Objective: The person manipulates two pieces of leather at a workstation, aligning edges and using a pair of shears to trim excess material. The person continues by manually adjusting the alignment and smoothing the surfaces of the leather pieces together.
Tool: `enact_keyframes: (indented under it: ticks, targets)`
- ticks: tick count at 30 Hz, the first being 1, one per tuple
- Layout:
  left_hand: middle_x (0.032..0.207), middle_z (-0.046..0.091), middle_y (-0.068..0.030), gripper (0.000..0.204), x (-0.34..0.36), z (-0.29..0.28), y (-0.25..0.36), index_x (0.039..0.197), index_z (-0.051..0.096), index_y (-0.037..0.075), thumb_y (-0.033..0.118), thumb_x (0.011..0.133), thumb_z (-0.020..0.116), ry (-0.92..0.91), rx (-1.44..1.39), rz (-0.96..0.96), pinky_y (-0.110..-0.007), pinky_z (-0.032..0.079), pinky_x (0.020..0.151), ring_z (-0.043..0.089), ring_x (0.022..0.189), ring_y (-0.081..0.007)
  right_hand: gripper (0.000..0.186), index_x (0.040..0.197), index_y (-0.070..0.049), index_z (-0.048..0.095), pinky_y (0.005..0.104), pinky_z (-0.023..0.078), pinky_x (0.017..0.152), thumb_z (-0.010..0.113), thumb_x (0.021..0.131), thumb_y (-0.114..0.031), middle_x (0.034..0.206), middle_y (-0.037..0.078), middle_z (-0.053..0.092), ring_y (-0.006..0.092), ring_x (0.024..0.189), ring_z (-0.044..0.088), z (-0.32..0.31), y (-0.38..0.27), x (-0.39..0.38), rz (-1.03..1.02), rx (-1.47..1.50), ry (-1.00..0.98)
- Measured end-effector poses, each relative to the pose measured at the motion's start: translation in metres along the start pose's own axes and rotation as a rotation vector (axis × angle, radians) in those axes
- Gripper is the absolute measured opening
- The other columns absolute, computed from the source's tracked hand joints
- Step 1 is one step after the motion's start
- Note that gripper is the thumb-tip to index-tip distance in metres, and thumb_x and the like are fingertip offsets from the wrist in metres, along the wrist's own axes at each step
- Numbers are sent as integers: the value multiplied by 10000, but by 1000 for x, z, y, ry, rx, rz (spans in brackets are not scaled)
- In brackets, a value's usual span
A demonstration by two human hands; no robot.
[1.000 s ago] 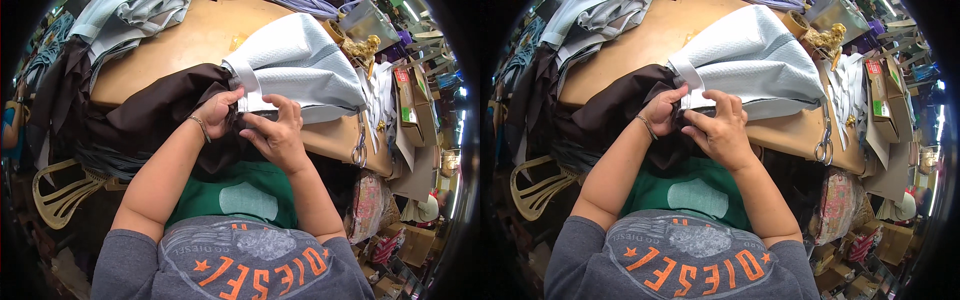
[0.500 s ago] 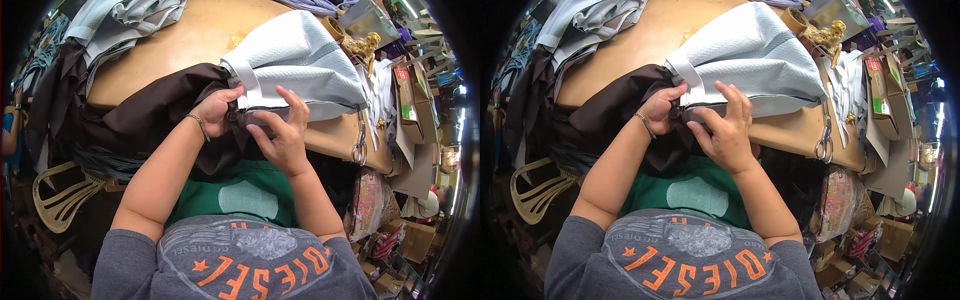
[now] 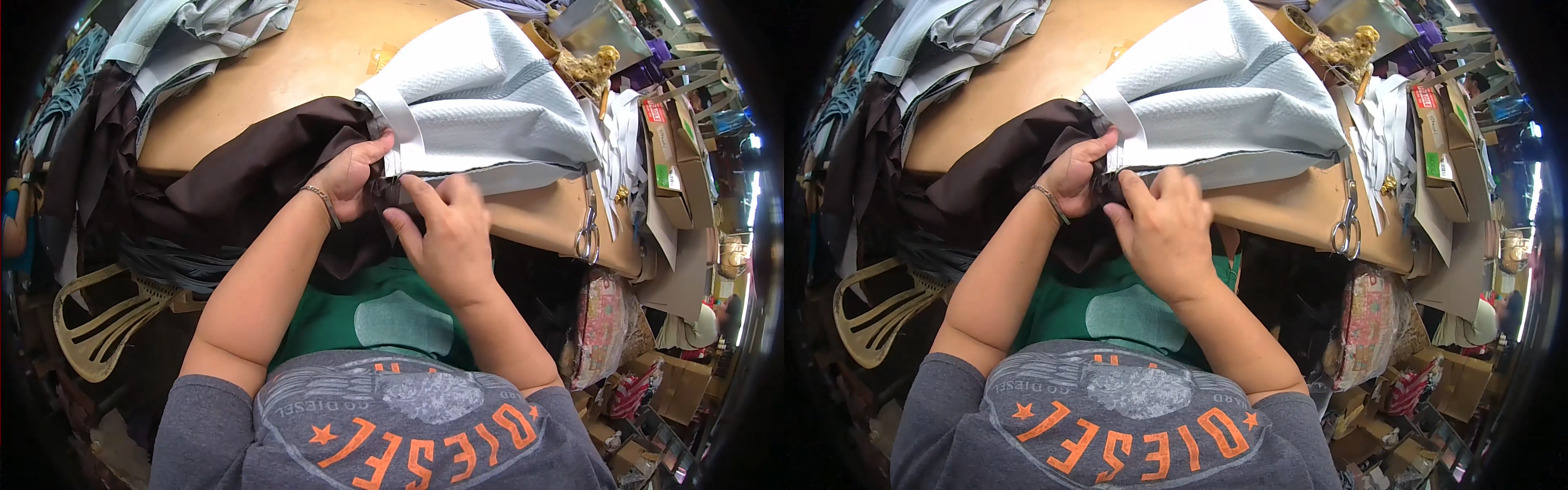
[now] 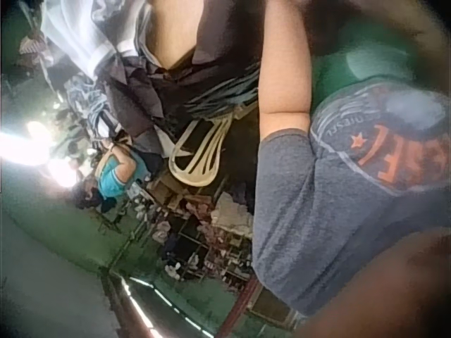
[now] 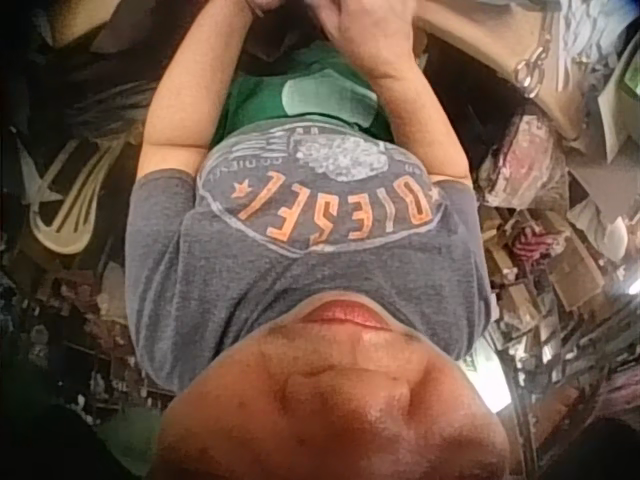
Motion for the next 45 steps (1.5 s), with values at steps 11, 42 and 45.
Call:
enact_keyframes:
  ticks: [11,42,45]
  targets:
    - [995,602,-91,369,1,9,-1,1087,505,30,333,900,411,20,-3,14,-339,465,802,594,873,-204,146,838,-15,588,216,397,494,662,721,-60,651,41,498,93,527,470,21,15,-18,21,805,146]
    - [1049,580,-144,377,5,-13,41,1138,460,-22,269,916,370,-52,29,-63,-358,464,854,586,939,-229,40,713,-30,506,258,407,450,544,702,-34,581,42,524,124,487,510,-52,277,-148,818,331,74]
    - [1044,582,-143,382,3,-9,39,1134,461,-27,273,915,372,-24,57,-65,-355,463,855,585,940,-227,188,836,-78,461,219,418,469,629,752,-71,672,11,501,124,545,525,-31,226,-178,744,974,212]
Point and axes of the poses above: each hand's wrist, its own x-axis towards the middle knuckle, its own z-axis out of the palm, y = z × x, the point moved 1 cm from there along x, towards the middle knuckle
